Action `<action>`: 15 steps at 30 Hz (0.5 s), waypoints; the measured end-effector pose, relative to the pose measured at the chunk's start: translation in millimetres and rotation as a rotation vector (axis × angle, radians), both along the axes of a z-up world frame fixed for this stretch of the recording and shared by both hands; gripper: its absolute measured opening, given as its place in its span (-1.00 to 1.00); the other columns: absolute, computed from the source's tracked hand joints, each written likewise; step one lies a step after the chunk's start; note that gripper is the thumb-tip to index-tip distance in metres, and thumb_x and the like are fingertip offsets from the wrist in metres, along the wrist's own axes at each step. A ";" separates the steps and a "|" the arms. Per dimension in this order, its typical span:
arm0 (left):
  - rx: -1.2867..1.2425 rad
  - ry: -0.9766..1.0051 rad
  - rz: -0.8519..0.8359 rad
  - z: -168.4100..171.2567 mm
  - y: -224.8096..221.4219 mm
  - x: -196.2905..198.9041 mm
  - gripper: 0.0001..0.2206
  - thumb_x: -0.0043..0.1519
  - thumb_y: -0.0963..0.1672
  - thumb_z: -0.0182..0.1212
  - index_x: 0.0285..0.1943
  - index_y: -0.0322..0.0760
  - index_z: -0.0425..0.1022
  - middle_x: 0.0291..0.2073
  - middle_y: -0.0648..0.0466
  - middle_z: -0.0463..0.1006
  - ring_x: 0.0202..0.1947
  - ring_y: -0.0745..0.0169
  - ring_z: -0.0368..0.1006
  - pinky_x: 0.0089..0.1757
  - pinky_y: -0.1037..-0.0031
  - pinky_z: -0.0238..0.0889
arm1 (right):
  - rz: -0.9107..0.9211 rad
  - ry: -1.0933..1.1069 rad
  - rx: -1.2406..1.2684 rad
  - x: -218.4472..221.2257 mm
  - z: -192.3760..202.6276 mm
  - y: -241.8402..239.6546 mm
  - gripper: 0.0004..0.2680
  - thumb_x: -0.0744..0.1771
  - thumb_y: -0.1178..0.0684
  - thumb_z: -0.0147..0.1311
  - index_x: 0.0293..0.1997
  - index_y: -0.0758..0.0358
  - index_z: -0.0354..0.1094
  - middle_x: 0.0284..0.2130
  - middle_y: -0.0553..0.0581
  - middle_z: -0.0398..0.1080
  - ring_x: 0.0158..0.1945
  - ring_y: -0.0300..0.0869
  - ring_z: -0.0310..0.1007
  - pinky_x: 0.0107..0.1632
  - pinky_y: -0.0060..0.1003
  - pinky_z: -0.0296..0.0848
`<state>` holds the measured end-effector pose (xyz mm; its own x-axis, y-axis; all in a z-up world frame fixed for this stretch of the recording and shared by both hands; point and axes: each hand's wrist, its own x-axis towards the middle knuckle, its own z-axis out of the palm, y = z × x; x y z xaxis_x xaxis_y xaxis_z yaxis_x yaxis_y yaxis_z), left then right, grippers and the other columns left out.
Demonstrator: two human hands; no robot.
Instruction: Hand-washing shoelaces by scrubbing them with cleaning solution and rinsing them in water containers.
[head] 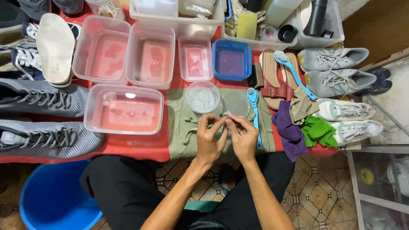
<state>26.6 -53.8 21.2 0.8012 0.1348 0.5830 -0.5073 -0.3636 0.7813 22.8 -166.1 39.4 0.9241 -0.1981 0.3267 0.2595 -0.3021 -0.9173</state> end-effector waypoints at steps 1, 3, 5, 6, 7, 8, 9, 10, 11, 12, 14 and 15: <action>0.041 -0.004 -0.009 0.5 -0.1 0.7 -0.80 0.11 -0.27 0.34 -0.09 -0.30 0.61 -0.27 0.03 0.36 -0.30 0.05 0.37 -0.18 0.29 0.36 | -0.049 0.066 0.081 1.2 -2.0 0.1 -0.86 0.35 0.17 0.24 -0.04 0.37 0.54 -0.29 0.22 0.55 -0.21 -0.25 0.51 -0.09 -0.29 0.58; 0.028 0.006 -0.051 -1.4 2.2 0.2 -0.74 0.12 -0.27 0.32 0.00 -0.31 0.59 -0.25 0.00 0.33 -0.28 0.01 0.36 -0.16 0.27 0.34 | -0.061 0.079 0.108 8.1 -4.2 -5.2 -0.87 0.36 0.17 0.23 -0.04 0.37 0.54 -0.29 0.20 0.55 -0.22 -0.25 0.53 -0.08 -0.29 0.58; 0.016 0.012 -0.094 -7.4 4.7 -1.1 -0.68 0.13 -0.26 0.31 0.09 -0.32 0.58 -0.24 -0.02 0.31 -0.26 -0.04 0.35 -0.15 0.25 0.31 | -0.074 0.089 0.136 20.2 -2.0 -15.0 -0.88 0.36 0.17 0.22 -0.05 0.38 0.54 -0.28 0.18 0.55 -0.22 -0.25 0.55 -0.07 -0.29 0.58; 0.001 0.018 -0.111 -12.9 7.6 -1.6 -0.67 0.14 -0.27 0.30 0.11 -0.33 0.57 -0.24 -0.02 0.31 -0.26 -0.04 0.37 -0.16 0.26 0.33 | -0.081 0.064 0.050 29.6 0.9 -20.5 -0.89 0.38 0.17 0.18 -0.05 0.38 0.53 -0.27 0.23 0.56 -0.23 -0.18 0.58 -0.09 -0.25 0.57; -0.014 0.024 -0.128 -18.5 10.7 -2.3 -0.67 0.15 -0.28 0.29 0.13 -0.34 0.56 -0.24 -0.02 0.32 -0.26 -0.04 0.38 -0.17 0.27 0.35 | -0.088 0.039 -0.035 38.8 3.9 -25.8 -0.89 0.40 0.17 0.13 -0.05 0.38 0.52 -0.26 0.27 0.56 -0.25 -0.12 0.61 -0.11 -0.22 0.56; -0.014 0.023 -0.126 -30.5 15.6 -3.0 -0.67 0.15 -0.28 0.29 0.13 -0.34 0.56 -0.24 -0.02 0.32 -0.26 -0.04 0.38 -0.17 0.27 0.35 | -0.085 0.037 -0.035 56.1 0.4 -37.0 -0.89 0.40 0.17 0.13 -0.05 0.38 0.52 -0.26 0.27 0.56 -0.25 -0.12 0.61 -0.11 -0.22 0.56; -0.017 0.042 -0.101 -42.5 20.5 -3.8 -0.71 0.16 -0.28 0.26 0.07 -0.33 0.57 -0.26 -0.01 0.34 -0.30 -0.02 0.37 -0.18 0.27 0.36 | -0.074 -0.047 -0.214 73.5 -3.1 -48.2 -0.90 0.40 0.15 0.17 -0.05 0.29 0.55 -0.30 0.27 0.53 -0.23 -0.03 0.58 -0.09 -0.16 0.51; -0.019 0.064 -0.076 -54.2 25.8 -5.0 -0.76 0.18 -0.29 0.23 0.02 -0.32 0.58 -0.28 0.00 0.35 -0.33 0.01 0.37 -0.19 0.28 0.36 | -0.061 -0.130 -0.393 90.5 -6.3 -59.0 -0.91 0.40 0.12 0.21 -0.05 0.21 0.59 -0.35 0.27 0.49 -0.22 0.06 0.55 -0.07 -0.10 0.46; -0.019 0.063 -0.074 -70.2 32.4 -6.1 -0.76 0.18 -0.29 0.23 0.02 -0.32 0.58 -0.28 0.00 0.35 -0.33 0.01 0.37 -0.19 0.28 0.36 | -0.059 -0.131 -0.392 105.7 -7.4 -61.3 -0.91 0.40 0.12 0.21 -0.05 0.21 0.59 -0.35 0.27 0.49 -0.22 0.06 0.55 -0.07 -0.10 0.46; -0.003 0.076 -0.029 -87.1 38.6 -6.8 -0.76 0.16 -0.29 0.24 0.00 -0.31 0.58 -0.28 0.00 0.37 -0.32 -0.01 0.41 -0.19 0.26 0.37 | -0.068 -0.111 -0.477 120.9 -8.9 -64.0 -0.94 0.37 0.11 0.26 -0.11 0.12 0.61 -0.37 0.19 0.51 -0.25 0.06 0.55 -0.10 -0.11 0.47; 0.012 0.088 0.018 -97.2 51.0 -10.5 -0.76 0.14 -0.29 0.25 -0.02 -0.29 0.58 -0.28 0.01 0.39 -0.30 -0.02 0.44 -0.20 0.24 0.38 | -0.077 -0.093 -0.562 149.0 -14.4 -68.6 -0.95 0.34 0.11 0.32 -0.17 0.04 0.63 -0.40 0.12 0.53 -0.27 0.07 0.55 -0.13 -0.12 0.48; -0.007 0.101 0.071 -90.5 57.4 -13.8 -0.79 0.16 -0.29 0.24 -0.04 -0.28 0.58 -0.31 0.04 0.40 -0.33 0.01 0.45 -0.22 0.27 0.40 | -0.089 -0.047 -0.629 161.9 -18.6 -70.1 -0.95 0.32 0.09 0.34 -0.21 0.01 0.61 -0.43 0.05 0.53 -0.31 -0.01 0.55 -0.14 -0.14 0.49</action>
